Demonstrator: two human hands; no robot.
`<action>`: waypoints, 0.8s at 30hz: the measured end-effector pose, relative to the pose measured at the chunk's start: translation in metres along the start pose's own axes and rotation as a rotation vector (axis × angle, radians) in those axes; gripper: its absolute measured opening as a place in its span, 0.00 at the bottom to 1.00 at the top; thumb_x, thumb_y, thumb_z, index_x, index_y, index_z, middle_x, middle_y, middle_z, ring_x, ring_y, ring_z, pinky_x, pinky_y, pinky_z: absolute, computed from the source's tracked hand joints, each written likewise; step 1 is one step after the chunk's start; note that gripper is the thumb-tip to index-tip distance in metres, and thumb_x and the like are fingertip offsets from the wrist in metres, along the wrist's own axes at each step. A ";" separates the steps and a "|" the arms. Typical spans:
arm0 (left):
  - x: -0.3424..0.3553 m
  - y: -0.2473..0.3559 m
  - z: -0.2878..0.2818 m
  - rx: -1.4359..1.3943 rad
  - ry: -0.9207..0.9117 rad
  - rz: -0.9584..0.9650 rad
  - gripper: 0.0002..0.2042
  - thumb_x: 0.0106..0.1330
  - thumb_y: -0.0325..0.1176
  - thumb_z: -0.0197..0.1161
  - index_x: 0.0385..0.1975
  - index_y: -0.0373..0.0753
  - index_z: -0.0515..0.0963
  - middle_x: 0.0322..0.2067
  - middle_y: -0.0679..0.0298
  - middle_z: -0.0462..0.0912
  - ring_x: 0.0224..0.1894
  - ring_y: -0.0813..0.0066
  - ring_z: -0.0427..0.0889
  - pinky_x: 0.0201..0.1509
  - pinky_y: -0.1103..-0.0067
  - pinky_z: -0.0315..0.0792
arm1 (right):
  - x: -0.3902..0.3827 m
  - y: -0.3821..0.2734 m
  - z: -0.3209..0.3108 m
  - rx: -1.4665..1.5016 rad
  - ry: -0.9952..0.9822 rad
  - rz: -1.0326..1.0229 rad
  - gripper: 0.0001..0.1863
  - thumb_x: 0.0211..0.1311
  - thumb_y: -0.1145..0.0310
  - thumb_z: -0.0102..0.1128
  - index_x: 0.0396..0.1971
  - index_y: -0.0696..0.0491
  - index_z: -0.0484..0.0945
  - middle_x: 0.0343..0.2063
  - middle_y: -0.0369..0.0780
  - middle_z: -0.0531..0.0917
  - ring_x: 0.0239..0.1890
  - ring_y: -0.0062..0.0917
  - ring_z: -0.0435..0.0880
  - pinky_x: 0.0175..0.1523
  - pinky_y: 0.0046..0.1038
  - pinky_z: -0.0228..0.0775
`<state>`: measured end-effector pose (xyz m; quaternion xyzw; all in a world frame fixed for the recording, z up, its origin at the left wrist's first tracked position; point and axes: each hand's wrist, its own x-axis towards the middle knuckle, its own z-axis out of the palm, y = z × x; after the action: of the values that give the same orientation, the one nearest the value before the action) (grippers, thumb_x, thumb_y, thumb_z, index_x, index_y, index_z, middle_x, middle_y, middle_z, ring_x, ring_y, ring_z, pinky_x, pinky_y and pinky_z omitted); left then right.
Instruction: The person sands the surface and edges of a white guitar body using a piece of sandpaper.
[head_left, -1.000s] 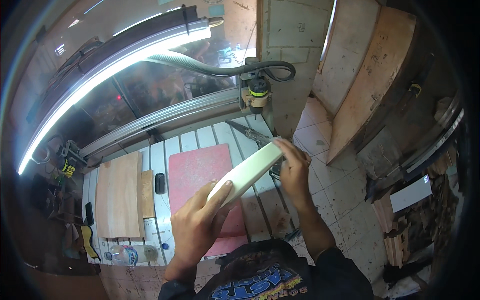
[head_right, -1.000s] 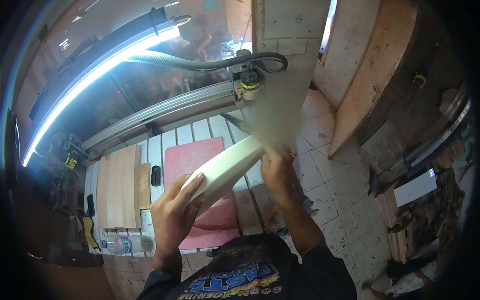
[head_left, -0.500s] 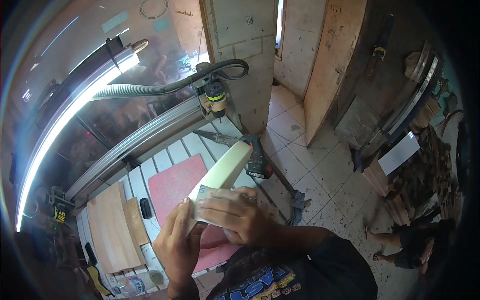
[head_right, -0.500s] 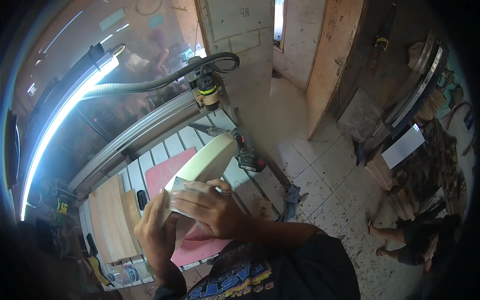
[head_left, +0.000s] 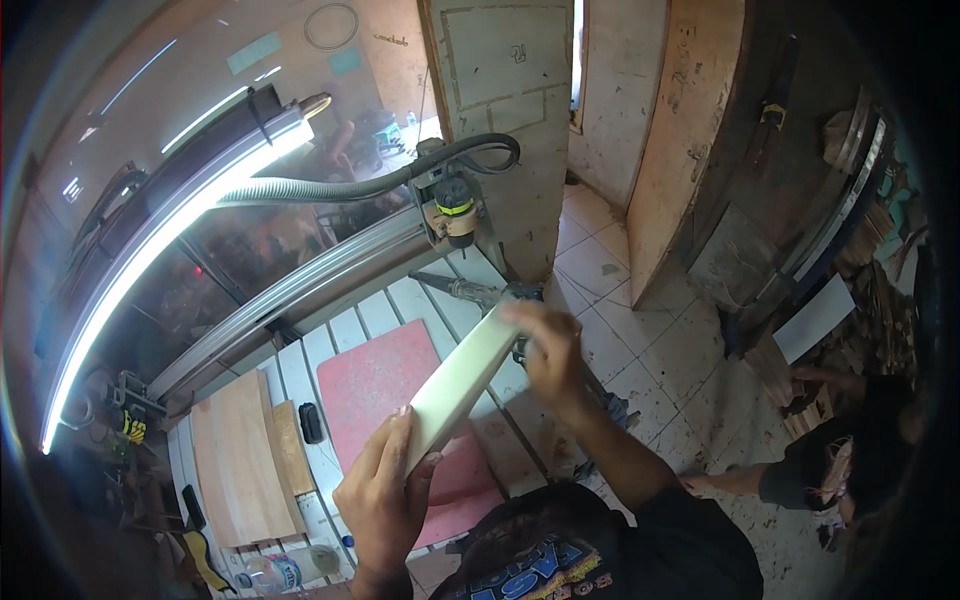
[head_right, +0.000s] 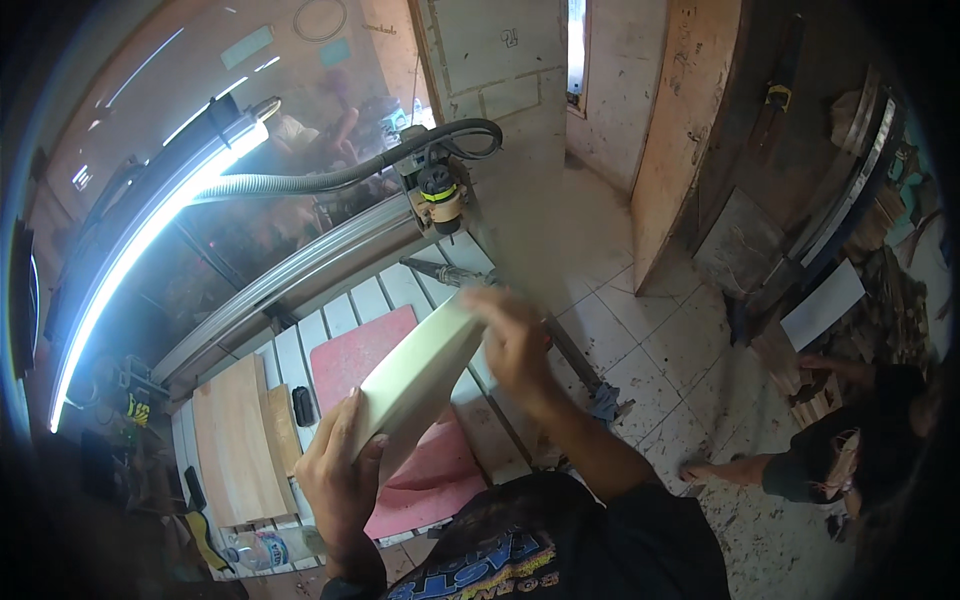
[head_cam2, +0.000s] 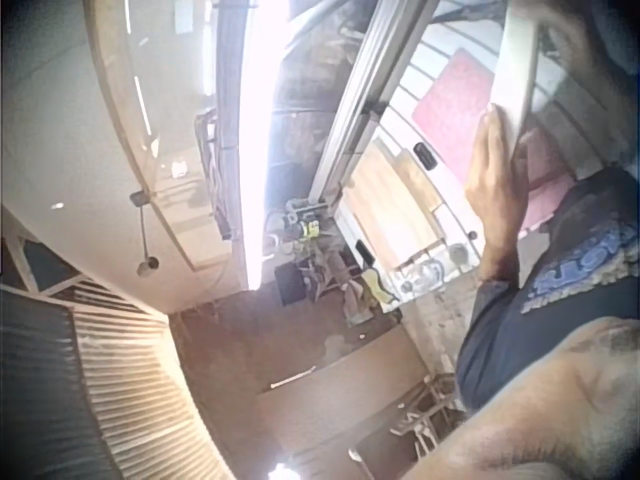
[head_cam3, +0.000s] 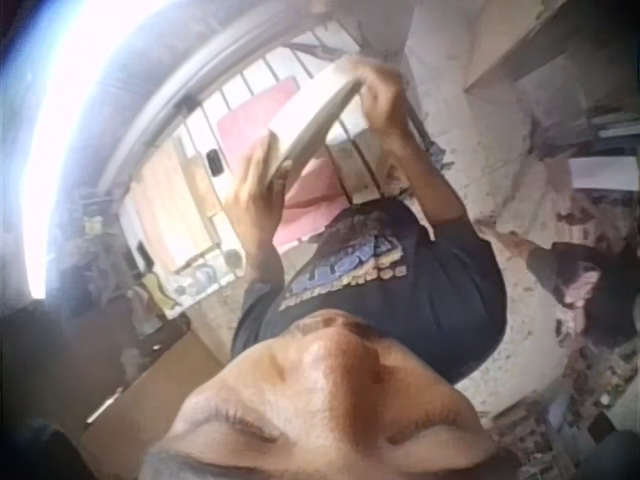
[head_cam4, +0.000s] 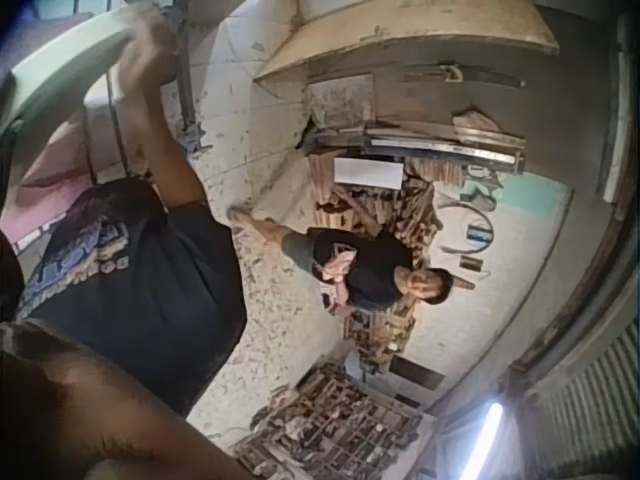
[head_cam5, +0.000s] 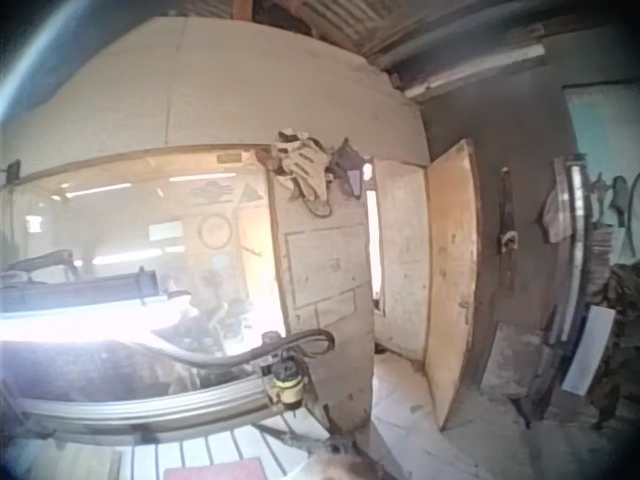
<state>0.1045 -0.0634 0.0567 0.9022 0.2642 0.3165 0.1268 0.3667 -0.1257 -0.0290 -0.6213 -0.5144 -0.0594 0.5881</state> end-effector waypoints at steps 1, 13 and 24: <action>-0.002 0.000 0.001 -0.007 -0.001 -0.001 0.28 0.59 0.33 0.77 0.60 0.37 0.80 0.50 0.52 0.87 0.48 0.53 0.90 0.47 0.68 0.84 | 0.005 0.012 -0.005 0.017 0.014 0.153 0.24 0.60 0.79 0.51 0.54 0.50 0.86 0.56 0.42 0.86 0.65 0.34 0.81 0.70 0.44 0.59; 0.005 -0.002 -0.001 -0.077 0.018 -0.024 0.26 0.60 0.31 0.74 0.60 0.34 0.80 0.49 0.48 0.87 0.45 0.50 0.90 0.48 0.66 0.82 | 0.010 -0.007 0.000 -0.256 0.081 -0.089 0.20 0.64 0.80 0.47 0.49 0.55 0.87 0.45 0.45 0.90 0.54 0.43 0.87 0.62 0.39 0.71; 0.007 0.001 0.000 -0.089 -0.001 -0.024 0.26 0.58 0.29 0.74 0.60 0.34 0.81 0.50 0.47 0.87 0.47 0.49 0.89 0.50 0.65 0.82 | 0.005 -0.011 0.006 -0.108 0.043 -0.072 0.23 0.56 0.85 0.47 0.46 0.56 0.87 0.51 0.48 0.88 0.59 0.42 0.84 0.69 0.47 0.69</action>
<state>0.1094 -0.0604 0.0601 0.8926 0.2608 0.3258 0.1708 0.3581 -0.1204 -0.0197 -0.6318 -0.5198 -0.1214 0.5620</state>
